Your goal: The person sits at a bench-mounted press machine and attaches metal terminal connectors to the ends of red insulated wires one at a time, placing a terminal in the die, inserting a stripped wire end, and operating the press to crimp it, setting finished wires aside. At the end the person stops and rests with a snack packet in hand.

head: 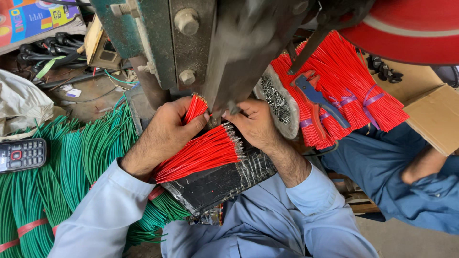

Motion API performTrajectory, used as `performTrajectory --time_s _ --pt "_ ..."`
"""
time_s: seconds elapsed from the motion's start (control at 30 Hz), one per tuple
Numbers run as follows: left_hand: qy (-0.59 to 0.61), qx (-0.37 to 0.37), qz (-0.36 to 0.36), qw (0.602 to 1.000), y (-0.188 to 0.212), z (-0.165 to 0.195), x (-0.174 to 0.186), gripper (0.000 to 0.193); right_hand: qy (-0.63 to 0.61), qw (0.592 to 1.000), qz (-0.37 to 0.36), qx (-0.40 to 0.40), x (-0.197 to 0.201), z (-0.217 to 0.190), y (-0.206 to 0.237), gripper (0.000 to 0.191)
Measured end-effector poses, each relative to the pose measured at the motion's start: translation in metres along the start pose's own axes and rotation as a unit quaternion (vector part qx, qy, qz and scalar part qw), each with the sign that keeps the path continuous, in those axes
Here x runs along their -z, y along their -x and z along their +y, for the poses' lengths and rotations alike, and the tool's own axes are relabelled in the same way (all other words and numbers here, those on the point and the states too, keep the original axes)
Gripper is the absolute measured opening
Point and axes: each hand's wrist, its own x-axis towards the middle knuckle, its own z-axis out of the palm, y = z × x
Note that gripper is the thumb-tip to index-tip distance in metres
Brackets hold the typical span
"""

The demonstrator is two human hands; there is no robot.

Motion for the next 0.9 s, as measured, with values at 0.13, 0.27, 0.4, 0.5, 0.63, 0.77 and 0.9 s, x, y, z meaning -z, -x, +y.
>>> performTrajectory --time_s 0.13,0.27,0.4,0.5,0.63,0.77,0.9 --pt "0.013 -0.012 0.002 1.000 0.001 0.001 -0.001 0.023 -0.013 1.000 0.003 0.004 -0.001 -0.002 0.001 0.010" --pt "0.048 -0.037 -0.001 0.998 0.005 0.001 -0.002 0.023 -0.018 1.000 0.001 -0.020 -0.002 -0.012 0.003 0.012" --pt "0.071 -0.035 0.013 0.997 0.011 -0.001 -0.008 0.018 -0.043 0.999 -0.008 0.003 0.003 -0.033 0.017 0.012" --pt "0.087 -0.027 0.018 0.996 0.013 0.001 -0.012 0.016 0.001 0.996 -0.042 0.085 0.023 -0.049 0.042 0.011" --pt "0.132 -0.021 -0.031 0.991 0.024 0.008 -0.016 0.015 0.096 0.984 -0.044 0.143 0.066 -0.055 0.091 0.008" --pt "0.072 -0.015 -0.019 0.997 0.037 0.024 -0.028 0.013 0.020 0.998 0.016 0.059 0.100 -0.034 0.141 0.009" --pt "-0.097 -0.046 0.057 0.993 0.041 0.039 -0.042 0.022 -0.106 0.990 0.087 -0.014 0.125 -0.002 0.180 0.010"
